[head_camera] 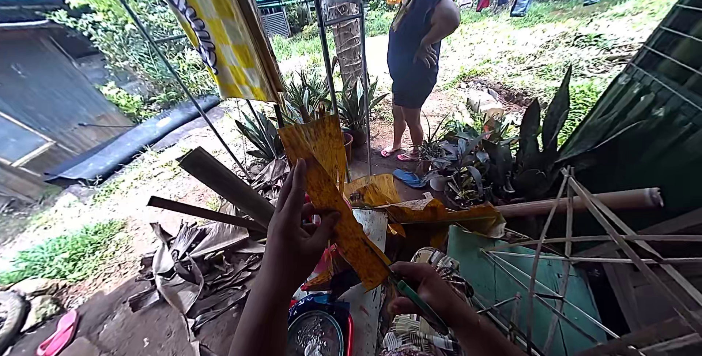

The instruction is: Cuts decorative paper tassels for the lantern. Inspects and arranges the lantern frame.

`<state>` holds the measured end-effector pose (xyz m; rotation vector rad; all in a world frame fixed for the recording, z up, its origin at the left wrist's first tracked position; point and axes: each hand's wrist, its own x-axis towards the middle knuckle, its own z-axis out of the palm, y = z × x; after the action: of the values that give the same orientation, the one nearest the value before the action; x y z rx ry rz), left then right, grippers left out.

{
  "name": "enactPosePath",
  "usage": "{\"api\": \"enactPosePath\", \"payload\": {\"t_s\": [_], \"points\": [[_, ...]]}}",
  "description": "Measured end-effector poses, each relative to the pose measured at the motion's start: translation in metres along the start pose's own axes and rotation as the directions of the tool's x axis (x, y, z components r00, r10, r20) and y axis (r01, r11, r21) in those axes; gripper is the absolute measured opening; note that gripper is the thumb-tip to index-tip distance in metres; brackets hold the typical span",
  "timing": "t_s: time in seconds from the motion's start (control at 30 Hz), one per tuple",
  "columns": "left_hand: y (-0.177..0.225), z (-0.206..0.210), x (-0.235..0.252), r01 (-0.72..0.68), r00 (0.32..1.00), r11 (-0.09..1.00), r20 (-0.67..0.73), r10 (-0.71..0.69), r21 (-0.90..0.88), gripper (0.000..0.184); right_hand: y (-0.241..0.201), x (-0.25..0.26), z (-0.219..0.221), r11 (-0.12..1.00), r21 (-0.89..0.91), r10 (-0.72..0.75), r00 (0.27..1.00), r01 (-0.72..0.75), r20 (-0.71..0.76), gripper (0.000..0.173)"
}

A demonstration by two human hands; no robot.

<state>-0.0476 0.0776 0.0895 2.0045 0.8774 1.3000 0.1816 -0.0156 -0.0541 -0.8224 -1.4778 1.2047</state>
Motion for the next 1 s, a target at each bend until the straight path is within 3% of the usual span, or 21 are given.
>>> {"api": "enactPosePath", "payload": {"t_s": [0.3,0.5,0.8,1.0], "points": [[-0.011,0.002,-0.008,0.033,0.999,0.999,-0.005,-0.033,-0.036,0.097,0.004,0.001,0.007,0.998,0.054,0.030,0.999,-0.031,0.016,0.050],[-0.015,0.003,-0.011,0.033,0.999,0.999,0.015,-0.033,0.026,0.094,0.004,0.003,0.011,0.998,0.061,0.034,0.999,-0.033,-0.017,0.039],[-0.012,0.003,-0.016,0.073,0.989,0.997,0.130,-0.068,-0.032,0.096,-0.002,0.001,0.009,0.992,0.119,0.050,0.999,-0.050,0.006,0.045],[-0.009,0.009,-0.018,0.091,0.985,0.996,0.147,-0.087,-0.022,0.095,-0.006,0.004,0.008,0.989,0.149,0.001,1.000,-0.001,0.001,0.039]]}}
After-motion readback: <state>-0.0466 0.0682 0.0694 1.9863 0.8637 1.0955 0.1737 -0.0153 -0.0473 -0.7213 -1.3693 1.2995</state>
